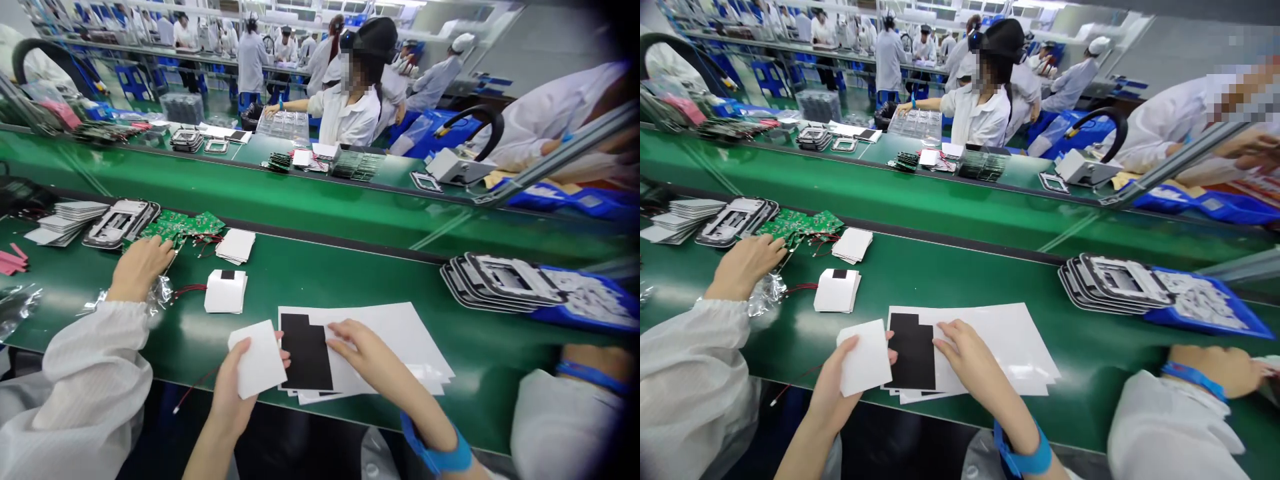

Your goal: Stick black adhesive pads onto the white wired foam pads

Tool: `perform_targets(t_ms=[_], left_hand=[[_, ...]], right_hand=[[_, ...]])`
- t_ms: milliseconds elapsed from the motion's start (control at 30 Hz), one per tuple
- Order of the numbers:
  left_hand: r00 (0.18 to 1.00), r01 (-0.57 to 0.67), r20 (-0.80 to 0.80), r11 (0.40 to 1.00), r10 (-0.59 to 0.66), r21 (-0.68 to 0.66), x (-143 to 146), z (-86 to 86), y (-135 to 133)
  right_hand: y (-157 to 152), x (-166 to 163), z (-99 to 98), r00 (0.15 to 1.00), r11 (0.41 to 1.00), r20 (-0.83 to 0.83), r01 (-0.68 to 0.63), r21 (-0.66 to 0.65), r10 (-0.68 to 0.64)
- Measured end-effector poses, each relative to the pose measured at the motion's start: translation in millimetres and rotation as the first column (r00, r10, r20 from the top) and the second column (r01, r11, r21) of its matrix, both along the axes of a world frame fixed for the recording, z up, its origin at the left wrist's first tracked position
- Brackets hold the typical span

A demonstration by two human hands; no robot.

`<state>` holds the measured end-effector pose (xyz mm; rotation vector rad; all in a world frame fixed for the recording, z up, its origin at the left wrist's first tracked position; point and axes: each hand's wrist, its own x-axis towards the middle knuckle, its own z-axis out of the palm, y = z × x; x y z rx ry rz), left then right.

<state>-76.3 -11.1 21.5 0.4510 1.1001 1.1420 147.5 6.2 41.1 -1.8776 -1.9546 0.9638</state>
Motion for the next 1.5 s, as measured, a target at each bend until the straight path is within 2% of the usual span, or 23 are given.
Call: perform_targets(t_ms=[67,100,200,300,400,600,667,800,867,1033,1200,1367,1500], left_hand=[[0.985,0.104,0.155,0.984,-0.081,-0.142,16,7.7,4],[0.969,0.155,0.218,0.973,-0.116,-0.171,24,10.1,6],[0.932,0.207,0.332,0.966,-0.146,-0.154,43,9.4,10],[0.941,0.146,0.328,0.977,-0.088,-0.158,55,1.1,11],[0.956,0.076,0.291,0.982,-0.022,-0.175,60,-5.6,11],[0.966,0.058,0.259,0.976,-0.002,-0.211,61,-3.1,13],[0.968,0.051,0.251,0.972,0.009,-0.228,62,-1.8,14],[0.969,0.04,0.246,0.969,0.021,-0.243,64,-1.2,16],[0.968,0.049,0.249,0.968,0.013,-0.245,64,-0.7,16],[0.965,0.048,0.26,0.961,0.025,-0.273,62,-0.4,16],[0.951,0.056,0.307,0.963,0.029,-0.265,57,-6.9,18],[0.948,0.068,0.318,0.964,0.018,-0.257,53,-10.8,19],[0.956,0.078,0.294,0.965,-0.001,-0.249,54,-10.8,18]], right_hand=[[-9,4,-14.3,1.0,0.999,-0.014,0.02,0.042,-0.02],[-10,4,-20.0,1.0,0.997,-0.013,0.022,0.069,-0.021],[-7,-1,-31.3,1.0,0.985,0.022,0.011,0.17,-0.015],[-3,-2,-36.5,0.999,0.973,0.028,0.009,0.232,-0.016],[-1,-2,-39.6,0.999,0.977,-0.032,0.026,0.213,-0.02],[1,-5,-42.8,0.999,0.966,-0.04,0.023,0.257,-0.014],[4,-6,-40.2,0.998,0.972,-0.049,0.039,0.231,-0.029],[15,-7,-31.7,0.99,0.992,-0.072,0.125,0.036,-0.122],[19,-7,-29.0,0.988,0.989,-0.057,0.143,-0.023,-0.144],[20,-7,-28.6,0.99,0.991,-0.053,0.131,0.0,-0.131],[14,-4,-27.8,0.983,0.991,-0.139,0.128,0.035,-0.122],[13,1,-28.7,0.96,0.986,-0.226,0.161,-0.048,-0.167],[15,4,-33.5,0.943,0.982,-0.274,0.177,-0.063,-0.188]])
